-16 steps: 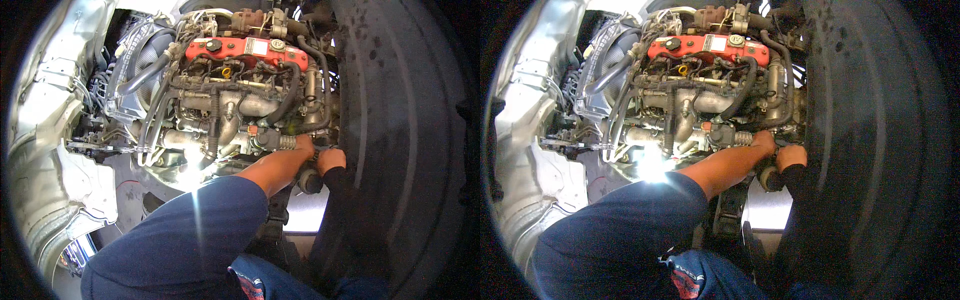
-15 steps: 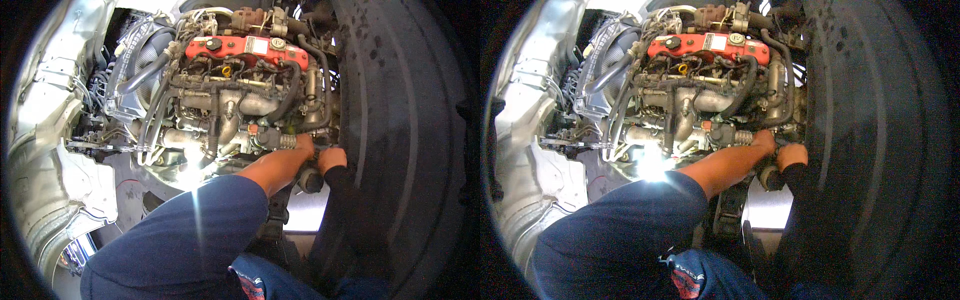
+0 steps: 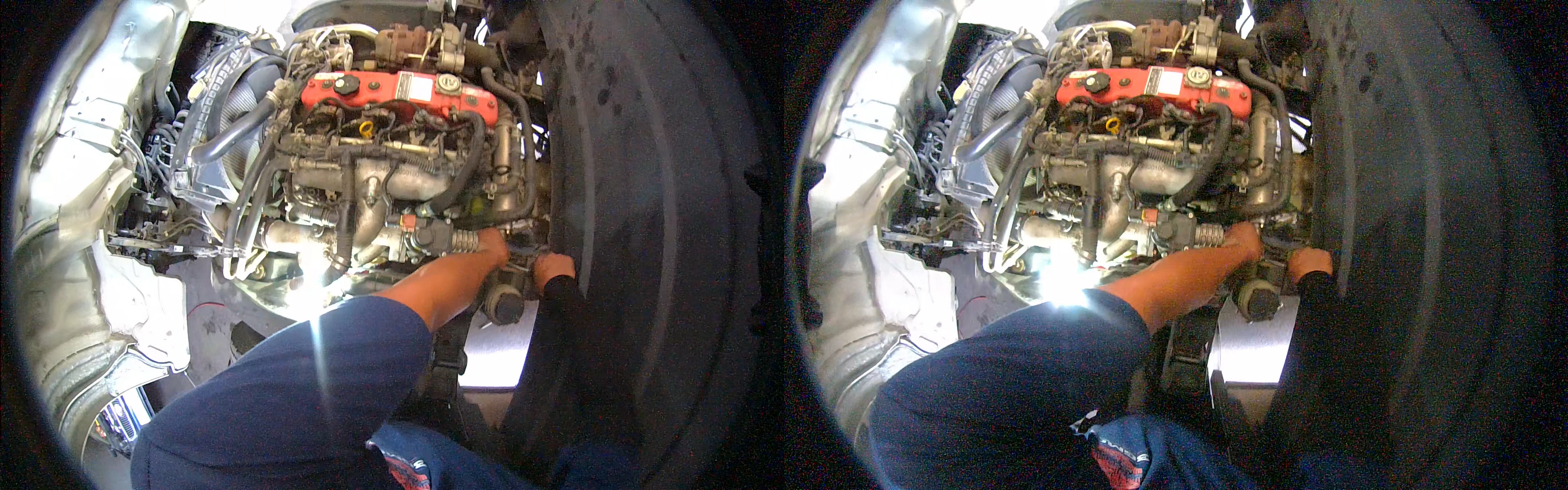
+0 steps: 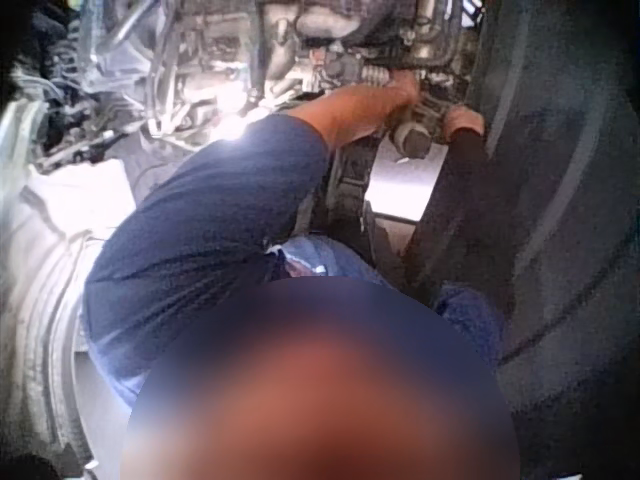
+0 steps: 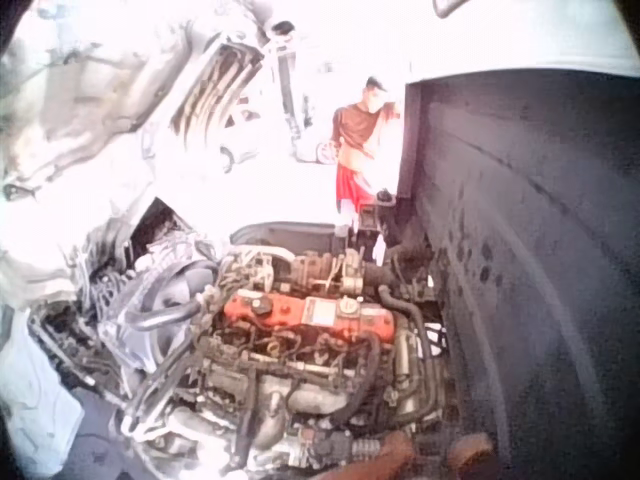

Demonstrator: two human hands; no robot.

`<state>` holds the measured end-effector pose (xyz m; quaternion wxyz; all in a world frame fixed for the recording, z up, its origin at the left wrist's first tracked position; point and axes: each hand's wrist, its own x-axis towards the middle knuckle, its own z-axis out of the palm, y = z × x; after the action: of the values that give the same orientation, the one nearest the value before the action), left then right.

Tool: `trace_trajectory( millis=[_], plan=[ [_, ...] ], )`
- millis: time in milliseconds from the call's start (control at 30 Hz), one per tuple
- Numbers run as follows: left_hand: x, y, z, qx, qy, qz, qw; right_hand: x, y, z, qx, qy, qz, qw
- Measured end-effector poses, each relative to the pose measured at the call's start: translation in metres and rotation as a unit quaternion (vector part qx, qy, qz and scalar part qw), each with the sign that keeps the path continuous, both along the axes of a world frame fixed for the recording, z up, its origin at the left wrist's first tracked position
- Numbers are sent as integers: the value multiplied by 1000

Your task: The person works on a car engine with the hood open, using a wrench to tighten bolts on the engine block. They repeatedly reach for tools from a nearby toolbox and apply them to different parts of the engine.

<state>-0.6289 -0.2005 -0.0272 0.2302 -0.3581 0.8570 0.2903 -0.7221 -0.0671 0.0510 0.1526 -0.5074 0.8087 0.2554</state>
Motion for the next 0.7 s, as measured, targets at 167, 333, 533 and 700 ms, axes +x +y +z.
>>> trace_trajectory(
  millis=[167,333,533,700],
  plan=[
    [1,1,-7,47,60,141,987,64,-49,31,-19,-3,3,1000],
    [2,0,-5,80,0,73,994,64,-19,35,-44,-34,37,998],
    [10,3,12,7,22,30,999,40,-16,26,-80,-11,32,996],
    [7,0,17,13,17,56,998,13,3,20,-65,-30,48,996]
  ],
)
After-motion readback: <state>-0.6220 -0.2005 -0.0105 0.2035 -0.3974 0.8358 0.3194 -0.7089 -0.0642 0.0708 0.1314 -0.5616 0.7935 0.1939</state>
